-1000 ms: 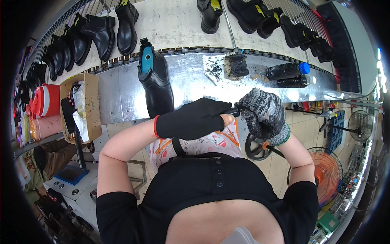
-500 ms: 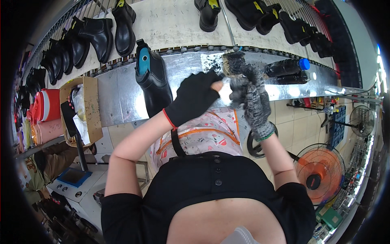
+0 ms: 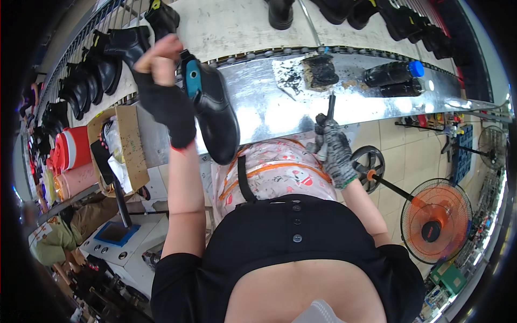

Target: Applying black adhesive to the seams of black boots using a brush.

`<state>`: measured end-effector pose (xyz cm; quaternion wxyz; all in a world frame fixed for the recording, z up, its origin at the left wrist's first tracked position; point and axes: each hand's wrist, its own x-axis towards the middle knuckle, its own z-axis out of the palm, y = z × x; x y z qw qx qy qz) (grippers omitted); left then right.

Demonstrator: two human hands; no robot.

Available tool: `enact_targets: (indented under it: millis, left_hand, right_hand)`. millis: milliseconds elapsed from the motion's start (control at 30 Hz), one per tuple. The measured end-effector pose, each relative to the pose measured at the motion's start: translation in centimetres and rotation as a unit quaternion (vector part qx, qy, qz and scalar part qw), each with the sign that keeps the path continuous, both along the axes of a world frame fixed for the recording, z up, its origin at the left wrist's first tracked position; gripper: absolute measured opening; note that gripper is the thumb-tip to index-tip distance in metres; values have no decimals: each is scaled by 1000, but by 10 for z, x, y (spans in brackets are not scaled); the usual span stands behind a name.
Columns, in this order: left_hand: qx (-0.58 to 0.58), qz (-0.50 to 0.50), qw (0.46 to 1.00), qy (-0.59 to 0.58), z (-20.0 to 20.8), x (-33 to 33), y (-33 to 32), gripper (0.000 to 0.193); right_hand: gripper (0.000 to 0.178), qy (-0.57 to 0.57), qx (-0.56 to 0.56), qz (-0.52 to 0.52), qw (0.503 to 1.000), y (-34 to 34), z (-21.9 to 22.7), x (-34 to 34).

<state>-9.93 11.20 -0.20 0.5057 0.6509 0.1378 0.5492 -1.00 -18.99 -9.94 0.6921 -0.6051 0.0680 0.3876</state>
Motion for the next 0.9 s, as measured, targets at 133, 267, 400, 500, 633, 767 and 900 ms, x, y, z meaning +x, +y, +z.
enact_targets:
  millis: [133,267,400,500,633,767,900]
  left_hand:
    - [-126,-23,980,150,-49,-19,105,56]
    - [-287,-248,895,234,-100,-2,92,82]
    - [-282,-396,855,179,-115,0,105,92]
    - [-220,-414,860,201,-113,1,106,93]
    - [-185,-450,872,61,-83,-2,88,93]
    - [-39,-485,860,-152,-45,15,66,98]
    - [67,-551,830,-55,-26,15,71,98]
  right_hand:
    - [28,109,15,-2,994,-8,-10,9]
    - [38,17,-48,0,999,8,2,10]
    - [38,-43,-64,-48,996,13,10,12]
    - [21,-51,-21,-82,995,1,-10,8]
    - [15,26,5,-78,997,8,1,8]
    - [19,86,55,-69,992,-3,2,0]
    - [49,122,136,-14,983,10,56,6]
